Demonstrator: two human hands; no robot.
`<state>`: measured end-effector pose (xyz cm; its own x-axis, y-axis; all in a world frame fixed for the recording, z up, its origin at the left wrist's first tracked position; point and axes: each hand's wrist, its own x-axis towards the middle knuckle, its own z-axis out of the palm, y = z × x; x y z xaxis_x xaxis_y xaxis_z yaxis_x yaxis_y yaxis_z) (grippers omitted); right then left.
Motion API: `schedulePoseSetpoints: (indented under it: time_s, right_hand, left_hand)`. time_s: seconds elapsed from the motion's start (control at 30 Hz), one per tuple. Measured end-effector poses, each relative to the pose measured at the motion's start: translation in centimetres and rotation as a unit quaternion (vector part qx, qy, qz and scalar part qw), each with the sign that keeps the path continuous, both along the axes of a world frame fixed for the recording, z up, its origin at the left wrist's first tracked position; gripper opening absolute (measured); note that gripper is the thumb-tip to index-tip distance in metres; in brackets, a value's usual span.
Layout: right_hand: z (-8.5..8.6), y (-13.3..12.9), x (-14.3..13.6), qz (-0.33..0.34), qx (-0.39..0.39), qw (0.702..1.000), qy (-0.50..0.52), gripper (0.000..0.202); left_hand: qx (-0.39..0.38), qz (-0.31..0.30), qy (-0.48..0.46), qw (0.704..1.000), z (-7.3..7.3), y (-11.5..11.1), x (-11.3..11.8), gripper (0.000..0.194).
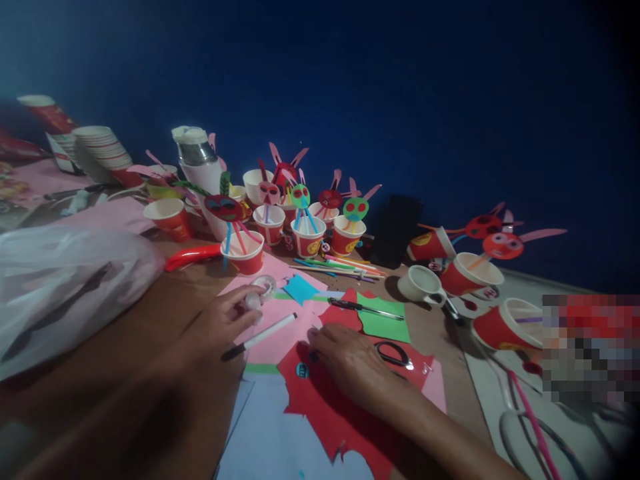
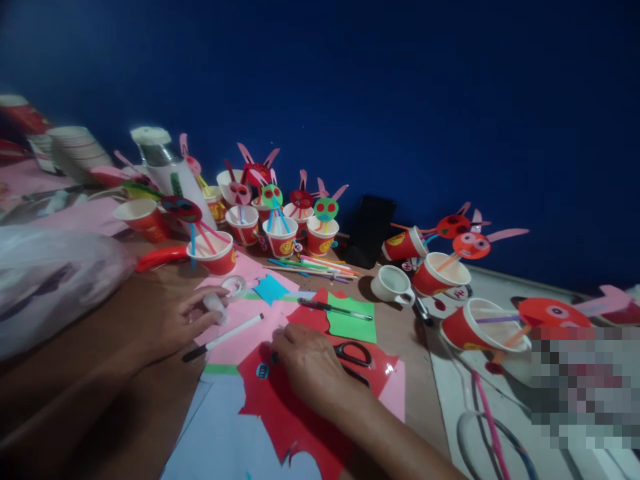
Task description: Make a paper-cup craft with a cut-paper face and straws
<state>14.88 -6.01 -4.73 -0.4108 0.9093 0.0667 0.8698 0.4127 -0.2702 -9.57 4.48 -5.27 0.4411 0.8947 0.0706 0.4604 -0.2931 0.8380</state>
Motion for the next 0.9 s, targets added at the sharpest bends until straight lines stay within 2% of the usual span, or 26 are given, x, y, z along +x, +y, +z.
schedulePoseSetpoints:
  time_s: [0.17, 0.4, 0.7, 0.9]
  right_hand:
    - [-0.2, 0.0, 0.1, 0.013, 0.003, 1.0, -0.013, 0.017]
    - [0.1, 0.2, -0.1, 0.028, -0.006, 0.999, -0.022, 0.012]
    - [0.4, 0.4, 0.0, 0.014, -0.03, 0.999, -0.002, 0.007]
    - [0.6, 0.5, -0.1, 0.015, -0.027, 0.999, 0.008, 0.013]
  left_hand:
    - [0.032, -0.029, 0.038, 0.998, 0.5, 0.0, 0.1, 0.029]
    - [0.05, -0.041, 0.054, 0.996, 1.2, -0.3, 0.4, 0.024]
    - [0.039, -0.046, 0.053, 0.997, 0.9, -0.2, 0.2, 0.025]
    - [0.023, -0.04, 0.045, 0.998, 0.8, -0.3, 0.2, 0.023]
